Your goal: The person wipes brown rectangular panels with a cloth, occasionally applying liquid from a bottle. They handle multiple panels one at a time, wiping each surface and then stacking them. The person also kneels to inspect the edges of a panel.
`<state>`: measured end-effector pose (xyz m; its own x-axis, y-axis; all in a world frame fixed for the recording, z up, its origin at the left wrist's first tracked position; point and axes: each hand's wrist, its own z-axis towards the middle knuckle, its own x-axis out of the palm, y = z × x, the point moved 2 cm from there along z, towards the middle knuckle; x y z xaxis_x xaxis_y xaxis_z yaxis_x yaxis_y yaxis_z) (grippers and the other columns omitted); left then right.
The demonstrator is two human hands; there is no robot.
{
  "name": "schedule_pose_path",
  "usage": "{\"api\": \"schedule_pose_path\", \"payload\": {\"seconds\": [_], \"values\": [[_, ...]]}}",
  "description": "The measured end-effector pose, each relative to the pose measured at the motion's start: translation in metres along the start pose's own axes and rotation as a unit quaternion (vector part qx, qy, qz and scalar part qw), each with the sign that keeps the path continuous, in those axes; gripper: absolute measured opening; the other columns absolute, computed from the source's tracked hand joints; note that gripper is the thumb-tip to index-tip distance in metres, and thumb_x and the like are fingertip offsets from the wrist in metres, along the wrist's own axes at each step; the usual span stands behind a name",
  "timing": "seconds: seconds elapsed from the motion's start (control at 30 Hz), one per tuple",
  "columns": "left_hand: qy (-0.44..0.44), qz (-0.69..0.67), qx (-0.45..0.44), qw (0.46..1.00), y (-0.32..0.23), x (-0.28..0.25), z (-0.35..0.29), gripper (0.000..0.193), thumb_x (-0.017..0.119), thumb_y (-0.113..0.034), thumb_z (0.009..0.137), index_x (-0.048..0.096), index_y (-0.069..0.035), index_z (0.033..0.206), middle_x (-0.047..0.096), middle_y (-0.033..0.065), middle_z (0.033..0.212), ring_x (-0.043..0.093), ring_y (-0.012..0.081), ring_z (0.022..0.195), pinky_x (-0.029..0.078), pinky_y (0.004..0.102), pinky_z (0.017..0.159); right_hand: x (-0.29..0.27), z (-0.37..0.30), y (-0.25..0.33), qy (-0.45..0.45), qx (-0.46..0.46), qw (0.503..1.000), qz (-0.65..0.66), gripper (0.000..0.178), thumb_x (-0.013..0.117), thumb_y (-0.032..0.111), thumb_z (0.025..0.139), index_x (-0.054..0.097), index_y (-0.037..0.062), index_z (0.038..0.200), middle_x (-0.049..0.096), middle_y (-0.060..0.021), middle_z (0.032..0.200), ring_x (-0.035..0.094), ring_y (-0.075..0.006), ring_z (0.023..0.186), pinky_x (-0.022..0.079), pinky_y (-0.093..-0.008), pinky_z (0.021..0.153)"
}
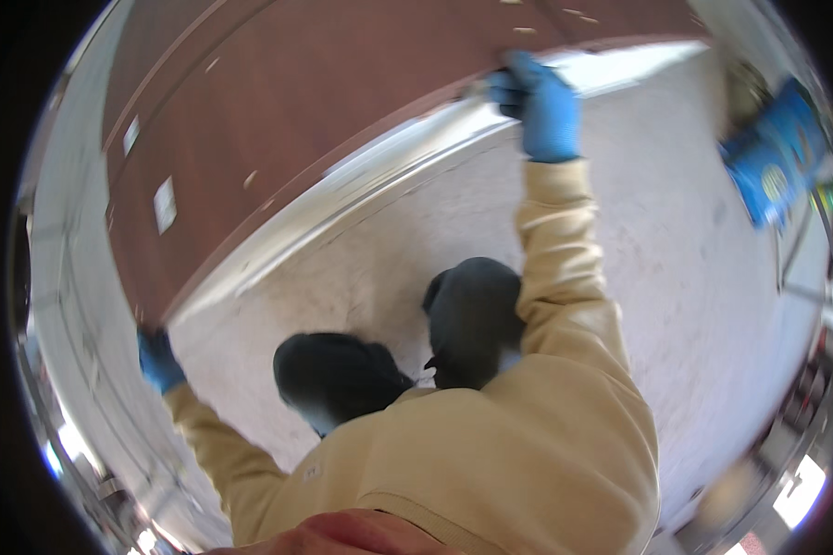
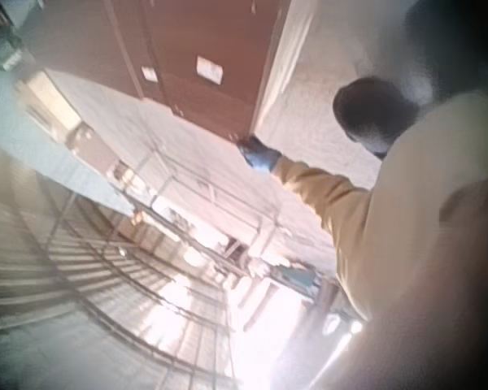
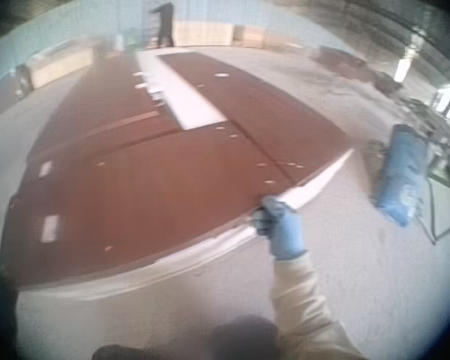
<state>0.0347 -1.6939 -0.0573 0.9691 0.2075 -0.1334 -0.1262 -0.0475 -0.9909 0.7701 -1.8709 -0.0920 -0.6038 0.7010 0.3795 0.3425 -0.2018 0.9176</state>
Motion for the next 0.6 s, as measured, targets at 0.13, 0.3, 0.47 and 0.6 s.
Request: {"api": "schedule_pose_path", "payload": {"seconds": [0.13,0.3,0.47,0.6], "values": [[-0.061,-0.052,0.002,0.997,0.006,0.008,-0.008,0.045,0.059,-0.026,0.112,0.064,0.003,0.146,0.065,0.0142,0.146,0.065,0.0285,0.127,0.055,0.0428,0.109,-0.008,-0.01,0.024,-0.06,0.001,0.998,-0.011,0.025,0.072,0.028,0.101,0.078,0.0046,0.102,0.078,-0.0104,0.083,0.072,-0.0202,0.068,0.057,-0.0308,0.063],[-0.091,-0.052,-0.023,0.994,0.008,0.016,-0.008,0.046,0.059,-0.026,0.111,0.063,0.001,0.148,0.065,0.0147,0.148,0.066,0.0299,0.126,0.053,0.0429,0.111,-0.004,-0.019,0.031,-0.064,-0.004,0.998,-0.012,0.025,0.073,0.027,0.101,0.079,0.0025,0.103,0.08,-0.0122,0.085,0.075,-0.0211,0.066,0.061,-0.0319,0.063],[-0.046,0.116,0.056,0.991,0.009,0.016,0.027,0.054,0.061,-0.034,0.11,0.059,-0.001,0.153,0.063,0.0153,0.15,0.06,0.0316,0.134,0.045,0.0477,0.118,-0.006,-0.025,0.033,-0.095,0.008,0.995,0.011,0.031,0.075,0.027,0.1,0.076,-0.0033,0.104,0.08,-0.0133,0.082,0.075,-0.0195,0.064,0.064,-0.0306,0.063],[-0.188,0.591,0.315,0.718,-0.049,0.075,0.002,0.057,0.062,-0.04,0.109,0.061,-0.002,0.152,0.062,0.0182,0.15,0.056,0.0364,0.139,0.041,0.0508,0.121,-0.01,-0.026,0.037,-0.074,0.002,0.997,-0.032,0.035,0.072,0.031,0.104,0.074,-0.0039,0.107,0.081,-0.0153,0.086,0.078,-0.0199,0.07,0.064,-0.0305,0.065]]}}
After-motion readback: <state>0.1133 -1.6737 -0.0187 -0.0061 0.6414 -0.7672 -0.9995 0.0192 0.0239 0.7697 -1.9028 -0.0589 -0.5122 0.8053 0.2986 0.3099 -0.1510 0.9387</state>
